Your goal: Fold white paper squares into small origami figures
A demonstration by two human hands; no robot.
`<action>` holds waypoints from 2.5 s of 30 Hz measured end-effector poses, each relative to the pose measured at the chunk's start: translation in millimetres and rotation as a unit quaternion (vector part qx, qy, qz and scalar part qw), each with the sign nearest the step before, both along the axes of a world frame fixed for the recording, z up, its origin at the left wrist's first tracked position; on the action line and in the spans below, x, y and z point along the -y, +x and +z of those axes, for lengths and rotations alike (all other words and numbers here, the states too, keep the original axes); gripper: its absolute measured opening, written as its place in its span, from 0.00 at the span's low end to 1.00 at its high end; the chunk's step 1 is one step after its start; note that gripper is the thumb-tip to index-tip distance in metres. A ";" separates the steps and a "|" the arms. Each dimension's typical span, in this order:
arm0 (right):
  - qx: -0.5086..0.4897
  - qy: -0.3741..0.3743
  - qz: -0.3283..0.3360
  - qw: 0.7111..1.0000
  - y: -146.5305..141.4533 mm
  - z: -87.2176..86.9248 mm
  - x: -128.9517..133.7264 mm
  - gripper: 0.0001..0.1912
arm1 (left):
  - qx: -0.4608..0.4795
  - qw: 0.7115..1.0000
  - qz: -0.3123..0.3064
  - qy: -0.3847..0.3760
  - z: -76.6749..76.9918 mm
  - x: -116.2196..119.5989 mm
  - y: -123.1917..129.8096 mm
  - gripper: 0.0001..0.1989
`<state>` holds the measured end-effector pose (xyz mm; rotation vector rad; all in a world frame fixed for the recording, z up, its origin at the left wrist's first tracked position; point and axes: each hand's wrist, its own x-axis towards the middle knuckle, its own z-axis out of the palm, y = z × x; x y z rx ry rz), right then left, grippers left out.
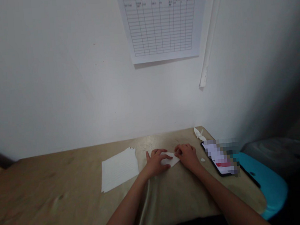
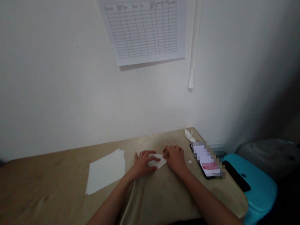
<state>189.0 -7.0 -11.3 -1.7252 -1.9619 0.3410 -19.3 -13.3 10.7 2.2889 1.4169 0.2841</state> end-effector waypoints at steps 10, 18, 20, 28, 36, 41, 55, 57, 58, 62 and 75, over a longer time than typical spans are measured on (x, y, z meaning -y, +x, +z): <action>0.025 -0.003 0.024 0.999 1.1 -0.5 0.4 0.05 | 0.009 1.000 0.005 0.012 -2.6 -0.3 1.0 0.12; 0.032 0.000 0.027 0.999 0.9 1.5 1.0 0.06 | -0.006 0.999 0.033 0.037 -6.2 1.2 8.3 0.17; 0.028 0.005 0.032 0.999 2.2 2.2 2.4 0.06 | -0.005 0.998 0.033 0.044 -6.4 1.6 9.1 0.19; 0.008 0.001 0.051 0.999 8.6 1.6 4.1 0.06 | -0.020 1.000 0.013 0.019 -3.7 -0.5 3.7 0.18; -0.002 -0.003 0.051 0.999 10.9 -2.7 1.5 0.06 | -0.021 1.000 -0.002 0.001 -2.8 -2.0 -1.7 0.19; -0.005 0.001 0.040 0.999 10.5 -5.7 -0.9 0.05 | -0.012 1.000 0.000 0.002 -1.3 -1.5 -1.2 0.20; -0.042 -0.036 0.107 0.993 30.6 0.7 -5.8 0.09 | -0.002 1.000 0.005 0.014 -4.5 -1.9 -1.4 0.24; -0.028 -0.031 0.093 0.995 26.2 2.3 -4.4 0.08 | 0.000 1.000 0.005 0.013 -4.6 -2.0 -1.6 0.24; -0.020 -0.029 0.087 0.996 23.8 3.0 -3.6 0.08 | -0.001 1.000 0.004 0.012 -4.2 -2.0 -1.6 0.24; 0.011 -0.002 0.061 0.998 15.2 5.9 0.2 0.07 | -0.009 1.000 0.001 0.001 -1.1 -1.8 -1.3 0.24; 0.060 0.020 0.024 0.998 4.6 9.8 3.0 0.09 | -0.011 1.000 0.008 -0.005 0.4 -2.0 0.3 0.24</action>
